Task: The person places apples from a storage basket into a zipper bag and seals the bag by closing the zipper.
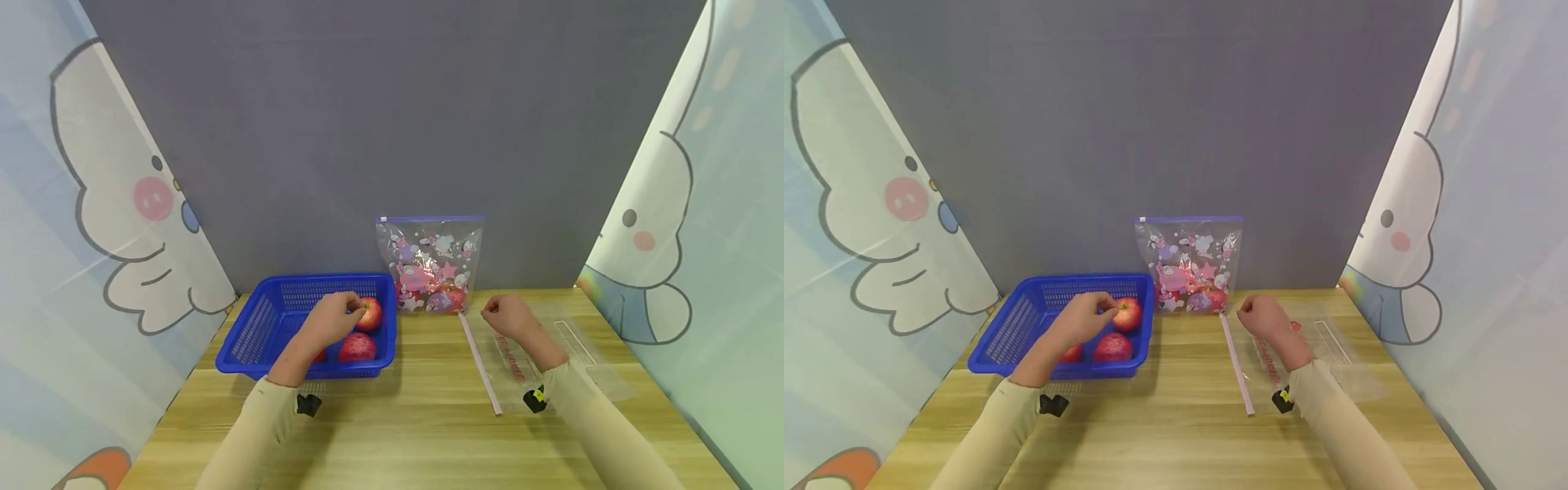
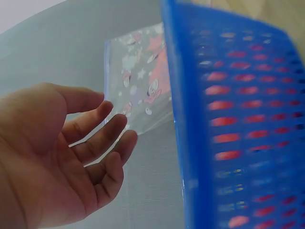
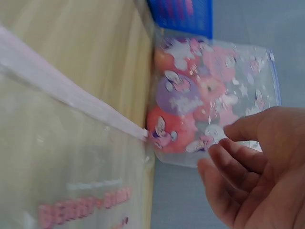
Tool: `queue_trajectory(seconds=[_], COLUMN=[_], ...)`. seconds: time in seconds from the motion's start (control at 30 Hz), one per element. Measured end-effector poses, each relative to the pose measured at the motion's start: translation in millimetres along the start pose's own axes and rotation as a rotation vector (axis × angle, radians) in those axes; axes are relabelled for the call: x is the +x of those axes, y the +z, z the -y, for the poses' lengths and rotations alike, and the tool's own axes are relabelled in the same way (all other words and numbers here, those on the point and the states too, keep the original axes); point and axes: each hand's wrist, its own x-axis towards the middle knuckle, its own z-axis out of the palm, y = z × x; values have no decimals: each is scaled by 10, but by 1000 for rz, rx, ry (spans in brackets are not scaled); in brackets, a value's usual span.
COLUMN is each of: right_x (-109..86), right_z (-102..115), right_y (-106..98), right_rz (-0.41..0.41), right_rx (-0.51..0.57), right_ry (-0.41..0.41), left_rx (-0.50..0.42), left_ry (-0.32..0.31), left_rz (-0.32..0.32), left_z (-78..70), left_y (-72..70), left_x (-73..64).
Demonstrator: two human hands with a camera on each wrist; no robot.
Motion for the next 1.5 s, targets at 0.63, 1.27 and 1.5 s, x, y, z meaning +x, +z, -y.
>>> queue_trajectory(seconds=[0.63,1.27,1.5], right_x=[-243,-205,-216], right_z=[-122,-197,-162], right_y=[455,736,690], right_rz=[68,52,63], right_rx=[-163,-220,-218], right_ry=[-25,80,61], left_rx=[214,345,333], left_ry=[189,185,169], left_rz=[-58,-91,-117], left_z=[151,231,219], left_y=[289,500,499], left_x=[-844,-975,-987])
